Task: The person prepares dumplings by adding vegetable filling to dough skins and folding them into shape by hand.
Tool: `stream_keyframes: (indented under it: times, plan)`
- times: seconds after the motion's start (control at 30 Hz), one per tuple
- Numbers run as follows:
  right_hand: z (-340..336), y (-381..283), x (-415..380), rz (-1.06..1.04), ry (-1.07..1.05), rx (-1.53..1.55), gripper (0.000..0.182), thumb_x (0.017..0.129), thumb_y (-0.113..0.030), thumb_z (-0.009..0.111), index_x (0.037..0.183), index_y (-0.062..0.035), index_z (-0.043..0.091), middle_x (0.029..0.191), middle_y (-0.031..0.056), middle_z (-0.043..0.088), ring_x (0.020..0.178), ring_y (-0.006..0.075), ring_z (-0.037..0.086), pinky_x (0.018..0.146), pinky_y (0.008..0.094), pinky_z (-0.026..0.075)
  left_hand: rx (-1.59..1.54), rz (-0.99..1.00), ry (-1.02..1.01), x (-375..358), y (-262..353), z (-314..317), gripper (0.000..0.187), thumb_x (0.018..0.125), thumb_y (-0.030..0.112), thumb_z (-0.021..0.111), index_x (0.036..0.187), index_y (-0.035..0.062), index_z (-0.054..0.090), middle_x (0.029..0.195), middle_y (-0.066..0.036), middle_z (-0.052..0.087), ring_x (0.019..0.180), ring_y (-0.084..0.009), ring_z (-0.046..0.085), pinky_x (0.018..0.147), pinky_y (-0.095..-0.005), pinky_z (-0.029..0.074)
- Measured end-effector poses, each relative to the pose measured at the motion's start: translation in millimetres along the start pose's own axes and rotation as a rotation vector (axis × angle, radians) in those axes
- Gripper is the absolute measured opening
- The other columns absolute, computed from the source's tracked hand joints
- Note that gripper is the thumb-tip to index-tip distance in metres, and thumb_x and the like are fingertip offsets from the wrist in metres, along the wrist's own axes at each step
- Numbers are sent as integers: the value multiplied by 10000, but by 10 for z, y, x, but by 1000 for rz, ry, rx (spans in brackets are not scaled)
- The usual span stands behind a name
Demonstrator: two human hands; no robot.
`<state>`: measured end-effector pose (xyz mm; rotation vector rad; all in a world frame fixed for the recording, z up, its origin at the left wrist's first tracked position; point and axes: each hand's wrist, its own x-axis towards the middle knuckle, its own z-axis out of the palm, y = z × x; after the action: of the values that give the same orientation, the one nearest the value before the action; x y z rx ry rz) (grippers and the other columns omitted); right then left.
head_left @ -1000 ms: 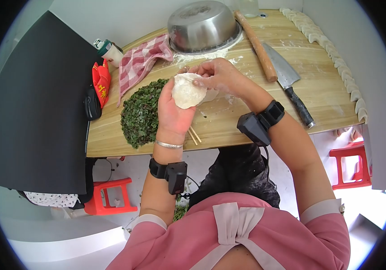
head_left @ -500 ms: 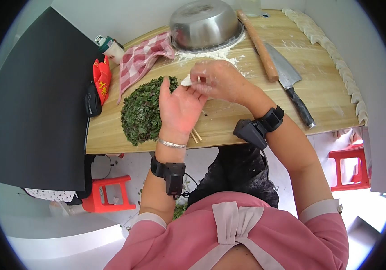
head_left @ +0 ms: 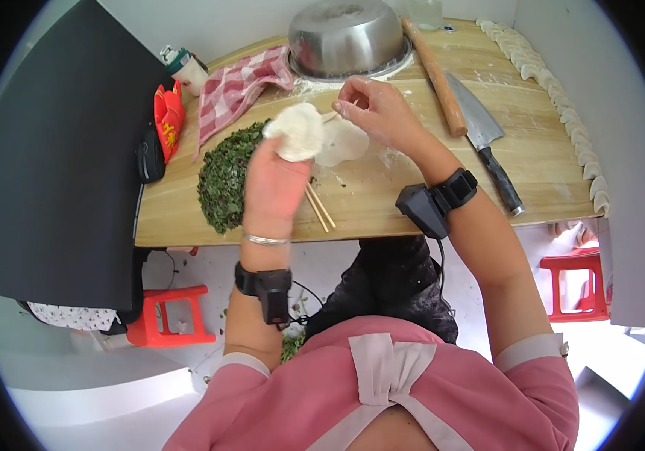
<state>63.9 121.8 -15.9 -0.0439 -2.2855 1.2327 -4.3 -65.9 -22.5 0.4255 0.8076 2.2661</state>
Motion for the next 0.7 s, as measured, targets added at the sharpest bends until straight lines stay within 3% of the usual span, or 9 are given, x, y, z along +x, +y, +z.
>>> stream_keyframes:
  times: [0.13,0.17,0.2,0.23,0.3,0.33,0.5,0.63,0.7]
  plan:
    - [135,-19,-64,-122,-113,-151,118,809,-142,623,865,-43,590,718,44,582,633,147,565,577,303,453,-13,177,243,-122,417,-38,426,998,201,340,1323,-71,385,1326,-205,490,1246,-319,462,1087,-432,350]
    - [250,-19,-121,-364,-180,-235,110,792,-114,609,879,-50,590,774,61,585,679,191,588,597,332,469,1,233,341,-183,491,-20,415,1000,188,320,1312,-77,391,1339,-210,474,1257,-319,448,1092,-434,342]
    - [329,-50,-170,-610,-246,-319,122,775,-86,595,893,-57,591,830,78,587,724,235,612,618,362,485,-11,241,346,-245,548,-83,415,1000,188,320,1312,-77,391,1339,-210,474,1257,-319,448,1092,-434,342]
    - [371,-143,-211,-624,-258,-329,122,775,-86,595,893,-57,591,830,78,587,724,235,612,618,362,485,-64,253,342,-294,628,-160,404,999,195,324,1288,-73,413,1318,-203,491,1237,-311,468,1076,-429,361]
    - [483,-309,-337,-603,-543,-632,144,759,-88,572,899,-66,593,908,99,547,787,278,614,658,391,505,-123,270,335,-412,771,-271,395,999,201,327,1269,-68,428,1310,-194,496,1225,-303,475,1061,-421,376]
    - [518,-337,-353,-614,-553,-634,144,759,-88,572,899,-66,593,908,99,547,787,278,614,658,391,505,-132,281,339,-491,806,-306,395,999,201,327,1269,-68,428,1310,-194,496,1225,-303,475,1061,-421,376]
    - [596,-415,-228,-966,-678,-690,133,764,-133,554,878,-78,594,924,113,520,800,263,595,659,380,519,-219,277,365,-738,895,-370,399,991,199,326,1264,-74,429,1315,-192,492,1222,-306,475,1057,-425,373]
    - [659,-477,-126,-1025,-727,-726,121,769,-126,552,873,-69,577,929,120,513,830,273,588,657,388,520,-233,285,355,-820,917,-418,402,988,196,326,1265,-77,426,1318,-194,488,1229,-305,468,1060,-424,369]
    - [654,-512,-90,-818,-729,-613,141,759,-127,572,881,-58,560,934,130,508,837,293,585,663,402,518,-245,312,378,-876,950,-433,400,988,192,323,1265,-77,425,1326,-195,480,1236,-305,461,1065,-424,364]
